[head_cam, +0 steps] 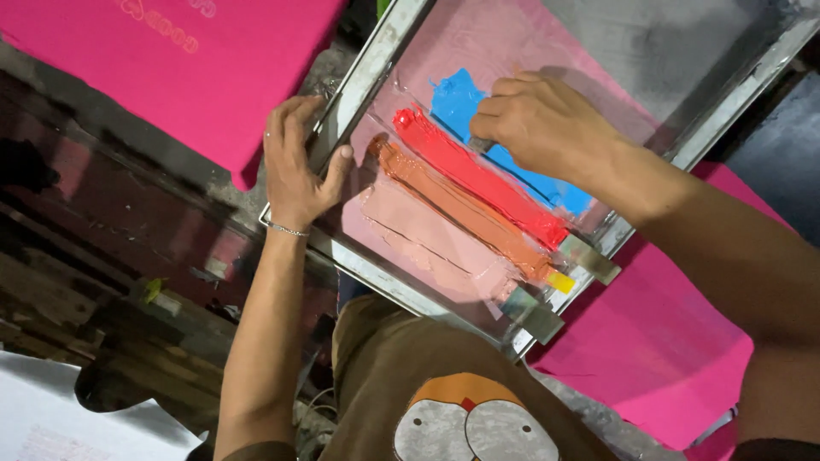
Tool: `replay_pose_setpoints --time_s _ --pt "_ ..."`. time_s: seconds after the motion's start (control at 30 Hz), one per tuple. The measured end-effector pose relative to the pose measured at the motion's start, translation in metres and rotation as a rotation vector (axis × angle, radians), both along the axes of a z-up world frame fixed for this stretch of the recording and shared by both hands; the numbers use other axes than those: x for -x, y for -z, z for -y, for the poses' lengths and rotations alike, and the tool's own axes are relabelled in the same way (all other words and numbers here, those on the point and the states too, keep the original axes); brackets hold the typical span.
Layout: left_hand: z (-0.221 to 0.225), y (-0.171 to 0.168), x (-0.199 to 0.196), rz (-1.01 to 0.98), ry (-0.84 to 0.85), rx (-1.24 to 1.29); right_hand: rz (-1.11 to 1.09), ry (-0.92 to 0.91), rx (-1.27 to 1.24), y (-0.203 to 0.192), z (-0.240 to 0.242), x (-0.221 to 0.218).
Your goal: Performing manual screen printing on multiple pieces of pink fabric using a squeegee and a screen frame.
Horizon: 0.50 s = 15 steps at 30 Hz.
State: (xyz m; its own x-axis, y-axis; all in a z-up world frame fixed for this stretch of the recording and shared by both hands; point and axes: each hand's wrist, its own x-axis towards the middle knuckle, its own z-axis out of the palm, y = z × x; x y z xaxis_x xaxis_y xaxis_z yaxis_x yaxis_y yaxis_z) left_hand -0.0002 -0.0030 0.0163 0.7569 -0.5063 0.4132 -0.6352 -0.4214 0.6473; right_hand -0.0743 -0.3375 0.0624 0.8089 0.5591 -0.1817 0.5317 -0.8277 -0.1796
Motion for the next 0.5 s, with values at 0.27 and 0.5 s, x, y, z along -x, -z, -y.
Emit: replay_pose_setpoints --time_s 0.27,0.5 --pt "0.001 -0.004 0.002 -0.001 0.017 -0.005 -0.086 -0.002 0.066 -0.005 0.020 0.031" --pt "0.001 -0.005 0.001 0.005 0.043 -0.019 -0.162 0.054 0.099 -0.013 0.031 0.060"
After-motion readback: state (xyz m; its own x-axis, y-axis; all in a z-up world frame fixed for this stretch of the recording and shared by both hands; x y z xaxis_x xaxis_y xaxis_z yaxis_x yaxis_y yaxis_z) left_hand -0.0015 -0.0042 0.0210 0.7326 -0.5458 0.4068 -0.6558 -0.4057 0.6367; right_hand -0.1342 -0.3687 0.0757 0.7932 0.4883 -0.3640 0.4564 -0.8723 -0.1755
